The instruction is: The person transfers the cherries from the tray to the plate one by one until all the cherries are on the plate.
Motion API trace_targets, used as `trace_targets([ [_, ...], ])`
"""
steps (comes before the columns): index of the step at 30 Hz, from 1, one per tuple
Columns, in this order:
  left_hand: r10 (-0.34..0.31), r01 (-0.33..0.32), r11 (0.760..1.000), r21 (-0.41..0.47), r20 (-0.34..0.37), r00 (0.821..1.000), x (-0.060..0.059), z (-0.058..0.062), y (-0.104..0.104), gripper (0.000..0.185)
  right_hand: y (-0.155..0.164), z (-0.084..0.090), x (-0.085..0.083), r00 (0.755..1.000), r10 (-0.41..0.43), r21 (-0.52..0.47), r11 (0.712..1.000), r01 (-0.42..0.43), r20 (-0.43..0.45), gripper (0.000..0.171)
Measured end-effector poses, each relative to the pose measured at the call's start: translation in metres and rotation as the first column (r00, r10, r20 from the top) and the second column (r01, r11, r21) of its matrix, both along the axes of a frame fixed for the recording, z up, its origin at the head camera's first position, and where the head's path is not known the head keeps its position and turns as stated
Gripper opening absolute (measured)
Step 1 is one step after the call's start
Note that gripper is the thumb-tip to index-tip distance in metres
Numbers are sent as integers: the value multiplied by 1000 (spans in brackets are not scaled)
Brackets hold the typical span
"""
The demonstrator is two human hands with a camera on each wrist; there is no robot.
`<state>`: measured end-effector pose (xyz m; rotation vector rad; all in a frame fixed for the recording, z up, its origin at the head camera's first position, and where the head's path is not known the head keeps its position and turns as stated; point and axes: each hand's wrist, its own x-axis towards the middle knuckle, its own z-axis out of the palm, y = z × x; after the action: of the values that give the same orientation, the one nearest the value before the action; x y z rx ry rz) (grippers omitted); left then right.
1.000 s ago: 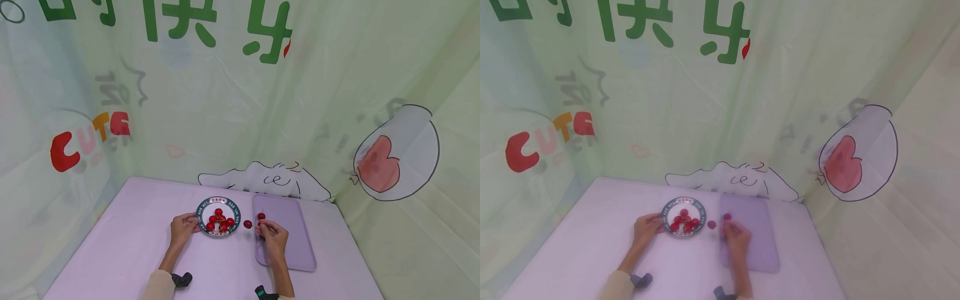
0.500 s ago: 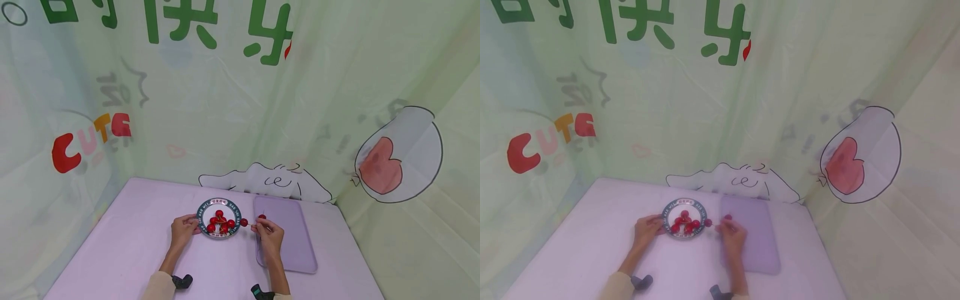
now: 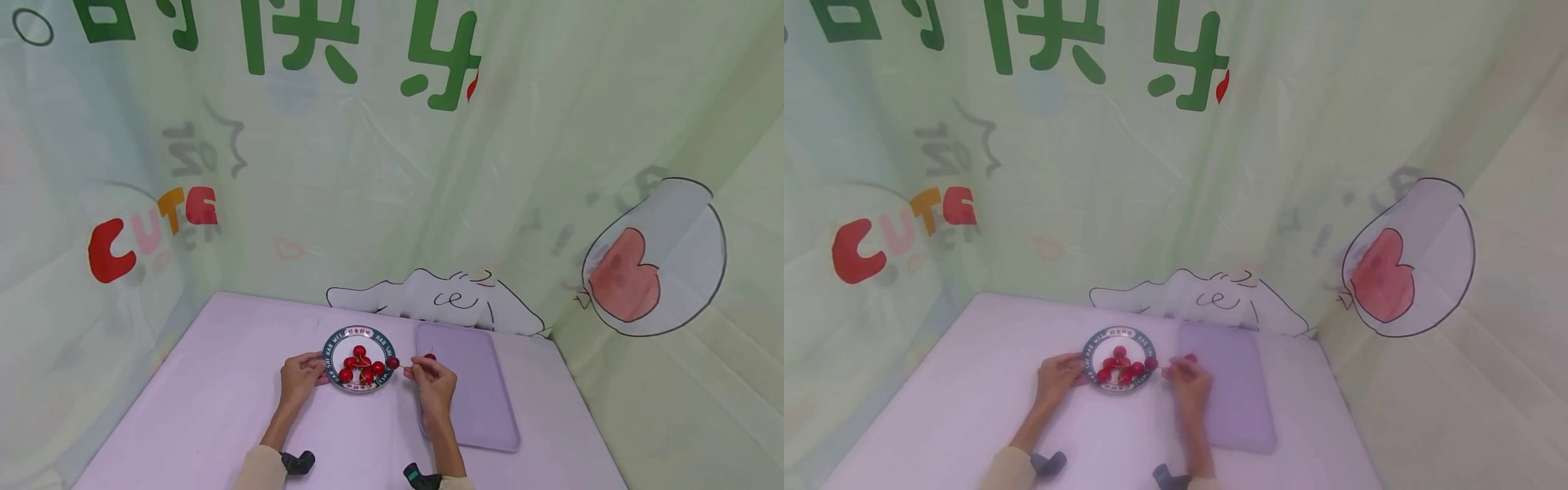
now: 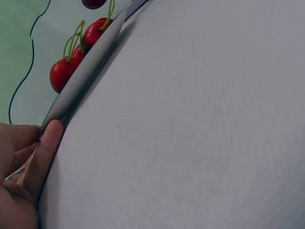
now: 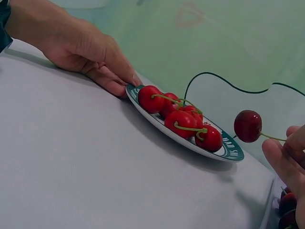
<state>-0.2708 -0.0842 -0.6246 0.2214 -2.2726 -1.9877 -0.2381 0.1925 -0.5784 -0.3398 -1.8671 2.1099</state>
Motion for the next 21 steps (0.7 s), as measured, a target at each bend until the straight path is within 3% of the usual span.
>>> trace_targets([
  [6, 9, -9, 1000, -10, 17, 1000, -1, -1, 2, 31, 2, -17, -10, 1000, -1, 6, 1000, 1, -6, 19],
  [17, -15, 16, 999, 35, -31, 999, 4, 2, 2, 31, -3, -18, -18, 999, -19, -33, 999, 18, -43, 17],
  [21, -13, 15, 999, 30, -50, 999, 1, 1, 2, 30, -5, -20, -23, 998, -19, -21, 1000, 18, -61, 16],
])
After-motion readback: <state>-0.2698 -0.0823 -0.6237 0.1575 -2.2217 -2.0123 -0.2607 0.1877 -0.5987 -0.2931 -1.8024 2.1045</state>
